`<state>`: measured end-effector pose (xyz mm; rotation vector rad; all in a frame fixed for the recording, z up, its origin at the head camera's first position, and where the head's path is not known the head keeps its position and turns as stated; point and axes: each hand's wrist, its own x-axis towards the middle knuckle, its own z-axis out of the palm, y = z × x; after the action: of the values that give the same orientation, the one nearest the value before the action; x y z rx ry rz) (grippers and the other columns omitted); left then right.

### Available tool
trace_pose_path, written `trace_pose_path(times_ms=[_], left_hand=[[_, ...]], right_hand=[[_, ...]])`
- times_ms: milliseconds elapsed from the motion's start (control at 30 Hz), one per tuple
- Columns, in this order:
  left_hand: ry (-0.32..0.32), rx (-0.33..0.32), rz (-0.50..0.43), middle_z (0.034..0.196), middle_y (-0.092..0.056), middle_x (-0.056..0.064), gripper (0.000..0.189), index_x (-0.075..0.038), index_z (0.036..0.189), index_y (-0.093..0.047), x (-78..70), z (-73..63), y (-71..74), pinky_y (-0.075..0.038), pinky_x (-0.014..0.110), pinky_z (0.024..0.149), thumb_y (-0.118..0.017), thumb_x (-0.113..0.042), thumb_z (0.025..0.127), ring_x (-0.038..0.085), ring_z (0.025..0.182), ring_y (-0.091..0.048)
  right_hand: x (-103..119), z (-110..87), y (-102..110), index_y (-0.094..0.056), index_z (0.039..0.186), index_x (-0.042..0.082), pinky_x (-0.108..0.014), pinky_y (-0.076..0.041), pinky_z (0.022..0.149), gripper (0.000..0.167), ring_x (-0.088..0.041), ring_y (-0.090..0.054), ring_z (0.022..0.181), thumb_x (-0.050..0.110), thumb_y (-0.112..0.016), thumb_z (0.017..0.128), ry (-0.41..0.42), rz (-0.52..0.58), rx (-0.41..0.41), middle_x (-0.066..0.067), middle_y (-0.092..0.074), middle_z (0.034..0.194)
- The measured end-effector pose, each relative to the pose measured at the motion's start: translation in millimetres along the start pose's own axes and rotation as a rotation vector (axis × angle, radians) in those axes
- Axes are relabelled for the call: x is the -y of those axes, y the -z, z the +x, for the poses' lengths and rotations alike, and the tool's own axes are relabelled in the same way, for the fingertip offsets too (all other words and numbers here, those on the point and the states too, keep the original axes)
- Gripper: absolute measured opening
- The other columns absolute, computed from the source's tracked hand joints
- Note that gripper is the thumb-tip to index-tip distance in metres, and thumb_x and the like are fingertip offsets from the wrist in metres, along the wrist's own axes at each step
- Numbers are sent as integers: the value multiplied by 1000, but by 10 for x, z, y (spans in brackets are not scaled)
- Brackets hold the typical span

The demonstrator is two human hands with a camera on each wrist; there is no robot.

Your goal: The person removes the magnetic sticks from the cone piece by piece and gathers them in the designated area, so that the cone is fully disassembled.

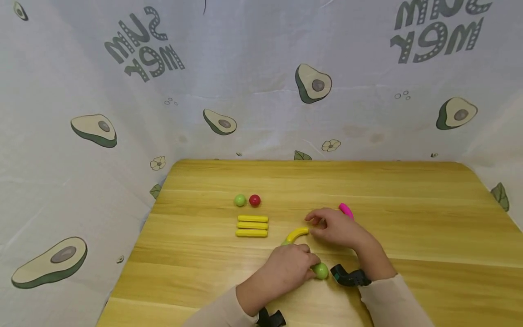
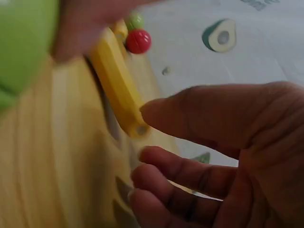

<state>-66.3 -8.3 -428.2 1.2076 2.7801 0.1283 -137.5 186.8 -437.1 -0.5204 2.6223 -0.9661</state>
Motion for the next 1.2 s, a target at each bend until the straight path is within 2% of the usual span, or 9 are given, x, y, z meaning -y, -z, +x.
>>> trace_pose_path(times_ms=[67, 133, 233, 300, 433, 533, 700, 1200], left_hand=[[-9, 22, -26, 94, -68, -15, 20, -36, 110, -76, 35, -4, 24, -46, 15, 64, -78, -34, 90, -2, 82, -60], [-23, 43, -69, 97, -70, -15, 20, -34, 111, -77, 84, -10, 46, -48, 14, 69, -77, -31, 91, -2, 86, -62], [-1, 27, -114, 100, -71, -12, 16, -28, 109, -78, 168, -21, 66, -49, 14, 71, -75, -30, 93, 0, 86, -63], [78, -12, -142, 98, -71, -8, 18, -22, 108, -76, 221, -32, 71, -49, 16, 67, -75, -32, 94, 2, 80, -62], [296, -88, -177, 88, -66, -1, 36, -13, 111, -65, 308, -33, 47, -45, 22, 54, -76, -41, 92, 9, 64, -58], [377, -93, -202, 81, -64, 0, 39, -10, 111, -63, 351, -17, 11, -43, 23, 50, -74, -43, 93, 10, 59, -55], [390, -78, -223, 72, -58, -3, 33, -10, 104, -67, 376, 7, -35, -39, 22, 50, -72, -41, 95, 7, 58, -49], [376, -72, -182, 75, -63, -3, 34, -12, 112, -71, 362, 27, -49, -41, 22, 51, -75, -39, 93, 7, 61, -51]], right_hand=[[20, 29, -64, -71, 115, 10, -34, -53, 80, 26, -15, -62, 90, 13, -74, 89, 38, 7, 41, -3, -70, 102], [25, 46, -105, -72, 111, 12, -32, -52, 79, 23, -12, -61, 89, 14, -75, 89, 46, -13, 46, 1, -70, 99], [17, 57, -129, -73, 104, 12, -30, -50, 76, 16, -10, -59, 83, 16, -77, 89, 34, -42, 31, 3, -68, 91], [8, 57, -126, -73, 99, 12, -29, -49, 75, 12, -10, -58, 81, 16, -78, 88, 20, -51, 19, 4, -67, 87], [-17, 56, -101, -73, 94, 13, -28, -49, 72, 9, -10, -56, 77, 16, -78, 88, -12, -55, 9, 5, -66, 83], [-29, 58, -79, -73, 94, 14, -27, -49, 72, 8, -11, -56, 77, 16, -78, 89, -25, -53, 5, 5, -66, 83], [-25, 63, -56, -73, 95, 12, -28, -50, 72, 8, -11, -57, 77, 16, -78, 89, -19, -38, 4, 4, -67, 84], [-18, 54, -52, -74, 98, 11, -28, -50, 71, 11, -11, -57, 78, 15, -78, 90, -6, -81, -73, 1, -67, 88]])
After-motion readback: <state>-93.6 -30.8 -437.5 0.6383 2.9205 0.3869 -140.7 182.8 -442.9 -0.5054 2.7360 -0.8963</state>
